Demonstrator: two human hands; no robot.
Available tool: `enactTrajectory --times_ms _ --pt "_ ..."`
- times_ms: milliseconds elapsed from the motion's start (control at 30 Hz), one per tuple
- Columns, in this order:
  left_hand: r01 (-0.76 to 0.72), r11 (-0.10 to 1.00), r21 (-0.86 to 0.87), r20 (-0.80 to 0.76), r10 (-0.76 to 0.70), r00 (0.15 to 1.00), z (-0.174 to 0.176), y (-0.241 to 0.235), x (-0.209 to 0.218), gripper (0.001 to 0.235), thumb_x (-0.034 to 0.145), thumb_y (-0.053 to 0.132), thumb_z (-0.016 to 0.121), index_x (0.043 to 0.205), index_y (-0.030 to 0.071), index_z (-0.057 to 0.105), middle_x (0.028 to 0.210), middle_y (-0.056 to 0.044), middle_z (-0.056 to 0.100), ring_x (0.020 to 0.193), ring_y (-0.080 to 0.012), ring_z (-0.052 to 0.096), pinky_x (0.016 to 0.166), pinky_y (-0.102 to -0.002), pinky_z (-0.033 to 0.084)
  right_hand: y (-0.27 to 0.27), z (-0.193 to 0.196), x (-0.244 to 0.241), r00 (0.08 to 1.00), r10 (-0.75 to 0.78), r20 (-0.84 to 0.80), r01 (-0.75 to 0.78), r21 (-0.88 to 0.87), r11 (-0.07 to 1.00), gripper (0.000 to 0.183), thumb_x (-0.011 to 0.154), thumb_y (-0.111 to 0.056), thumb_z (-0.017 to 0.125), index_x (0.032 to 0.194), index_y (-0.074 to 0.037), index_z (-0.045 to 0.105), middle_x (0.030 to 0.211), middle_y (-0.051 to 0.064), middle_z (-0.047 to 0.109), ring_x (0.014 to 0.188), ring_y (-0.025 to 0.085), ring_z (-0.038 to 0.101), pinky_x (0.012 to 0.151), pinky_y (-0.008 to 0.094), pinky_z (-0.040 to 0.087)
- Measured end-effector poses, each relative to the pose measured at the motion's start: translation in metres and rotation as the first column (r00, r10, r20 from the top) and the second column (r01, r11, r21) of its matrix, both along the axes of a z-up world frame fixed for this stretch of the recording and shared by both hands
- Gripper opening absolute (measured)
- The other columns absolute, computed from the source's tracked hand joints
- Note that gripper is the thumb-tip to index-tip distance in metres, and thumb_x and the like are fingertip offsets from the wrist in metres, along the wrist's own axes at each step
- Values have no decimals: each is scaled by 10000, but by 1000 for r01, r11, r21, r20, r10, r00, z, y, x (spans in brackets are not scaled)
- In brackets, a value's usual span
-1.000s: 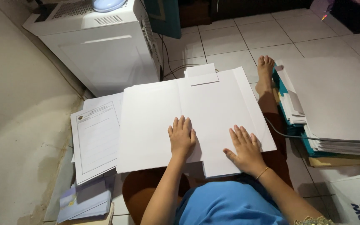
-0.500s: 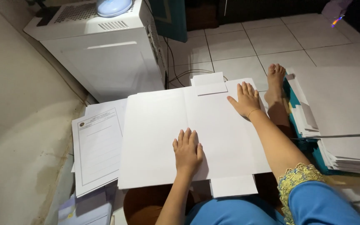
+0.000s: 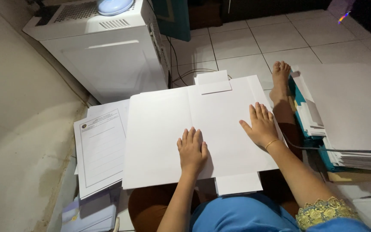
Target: Folding large white sheets of paper and inserting printed documents into them while sitting on the floor.
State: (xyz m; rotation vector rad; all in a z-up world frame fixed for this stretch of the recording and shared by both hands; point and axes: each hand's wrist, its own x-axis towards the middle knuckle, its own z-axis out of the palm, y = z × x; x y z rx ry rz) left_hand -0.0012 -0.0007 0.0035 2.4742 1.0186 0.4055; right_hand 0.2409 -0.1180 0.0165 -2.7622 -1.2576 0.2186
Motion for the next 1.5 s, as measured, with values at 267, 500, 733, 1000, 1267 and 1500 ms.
enactTrajectory --times_ms 267,500,733,1000,1267,1500 --pt "-13 999 51 31 12 999 -12 0 1 520 977 335 459 1457 144 510 1556 -122 448 1496 -312 307 1192 -525 169 -73 -24 -89 999 -41 -30 43 53 998 852 1009 -649 289 1596 -40 183 1656 257 126 1547 383 63 1221 532 36" --pt "-22 998 61 18 21 1000 -14 1 1 532 971 361 462 1457 153 518 1555 -115 454 1497 -306 317 1200 -522 179 -46 -5 -149 936 332 -114 -334 1 943 803 1005 -631 191 1601 -96 135 1660 228 87 1541 368 34 1208 532 46" --pt "-25 996 90 32 22 999 -21 3 2 531 964 366 465 1451 162 522 1549 -112 462 1486 -304 333 1187 -520 193 -54 -31 -134 895 446 20 -447 39 894 780 1002 -660 228 1613 -181 148 1653 172 163 1530 342 116 1186 549 93" --pt "-19 994 103 26 16 1000 -22 4 3 518 974 350 460 1456 171 518 1552 -112 454 1489 -308 318 1184 -520 191 -68 -25 -65 996 -11 -84 19 104 994 863 997 -700 280 1605 -95 186 1670 210 124 1553 352 68 1214 559 13" --pt "-21 997 73 21 20 1000 -17 2 4 511 978 341 452 1458 174 505 1556 -109 442 1493 -303 304 1185 -521 171 26 -25 30 999 -41 -2 41 67 997 913 973 -742 265 1607 -88 201 1680 185 137 1563 320 84 1234 537 51" --pt "-14 1000 3 6 14 1000 -8 3 5 515 977 339 436 1461 169 484 1562 -115 415 1500 -309 271 1190 -526 134 94 -20 88 1000 -19 18 17 83 996 880 995 -715 233 1611 -87 214 1687 147 158 1564 292 98 1228 526 73"
